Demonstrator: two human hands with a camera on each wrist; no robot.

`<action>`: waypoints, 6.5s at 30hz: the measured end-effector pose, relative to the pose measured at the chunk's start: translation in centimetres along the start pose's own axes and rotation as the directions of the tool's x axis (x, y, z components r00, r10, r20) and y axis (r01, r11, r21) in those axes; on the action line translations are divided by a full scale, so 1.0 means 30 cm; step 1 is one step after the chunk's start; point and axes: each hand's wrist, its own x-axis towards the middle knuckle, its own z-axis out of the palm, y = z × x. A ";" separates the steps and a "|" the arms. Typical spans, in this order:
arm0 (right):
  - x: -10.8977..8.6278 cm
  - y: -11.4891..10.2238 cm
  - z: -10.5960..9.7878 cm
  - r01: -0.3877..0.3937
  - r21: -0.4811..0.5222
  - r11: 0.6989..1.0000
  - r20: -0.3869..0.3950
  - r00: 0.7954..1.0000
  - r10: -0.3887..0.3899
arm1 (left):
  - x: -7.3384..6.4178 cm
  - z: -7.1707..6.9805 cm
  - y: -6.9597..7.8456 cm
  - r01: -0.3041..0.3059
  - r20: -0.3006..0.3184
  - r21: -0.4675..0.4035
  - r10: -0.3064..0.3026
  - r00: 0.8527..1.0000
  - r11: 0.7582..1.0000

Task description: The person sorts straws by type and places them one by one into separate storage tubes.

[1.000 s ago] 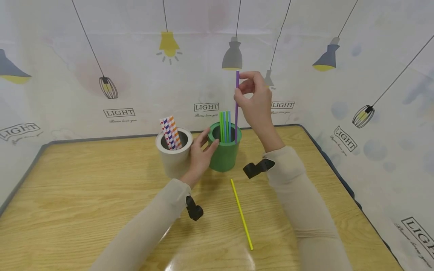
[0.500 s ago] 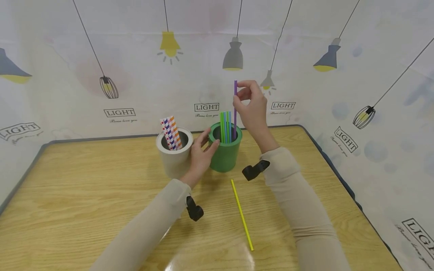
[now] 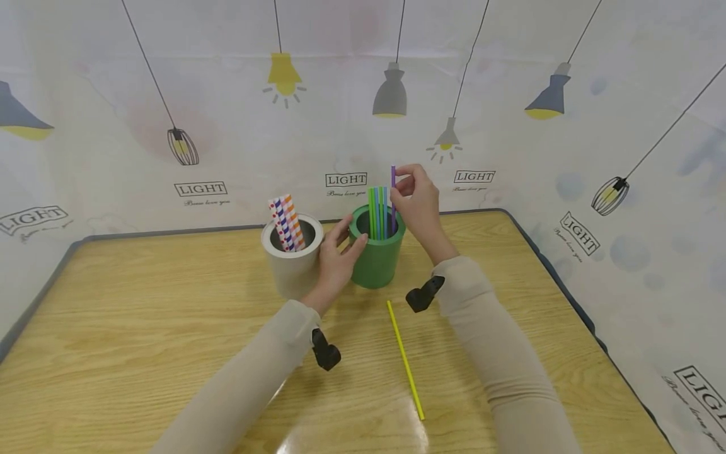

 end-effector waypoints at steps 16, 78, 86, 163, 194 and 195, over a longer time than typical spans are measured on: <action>0.008 0.076 0.019 -0.081 -0.125 0.989 0.108 0.990 0.094 | 0.000 0.001 -0.002 -0.012 -0.002 -0.013 0.012 1.000 1.000; -0.331 0.262 -0.052 -0.238 -0.209 0.948 0.538 0.782 0.315 | 0.000 0.004 -0.007 0.004 -0.009 -0.004 -0.004 1.000 1.000; -0.402 0.307 0.005 -0.316 -0.176 0.932 0.565 0.743 0.358 | 0.003 -0.001 -0.008 -0.012 -0.005 -0.015 0.012 1.000 1.000; -0.398 0.272 0.005 -0.318 -0.133 0.939 0.412 0.844 0.344 | 0.005 0.004 0.006 0.001 -0.008 0.027 -0.001 1.000 1.000; -0.085 -0.161 -0.164 0.131 0.038 0.991 -0.089 0.988 -0.127 | -0.004 0.000 -0.002 0.001 -0.006 0.001 -0.001 1.000 1.000; -0.068 -0.157 -0.165 0.147 0.037 0.988 -0.099 0.985 -0.142 | -0.009 -0.003 0.012 0.000 0.001 -0.008 0.000 1.000 1.000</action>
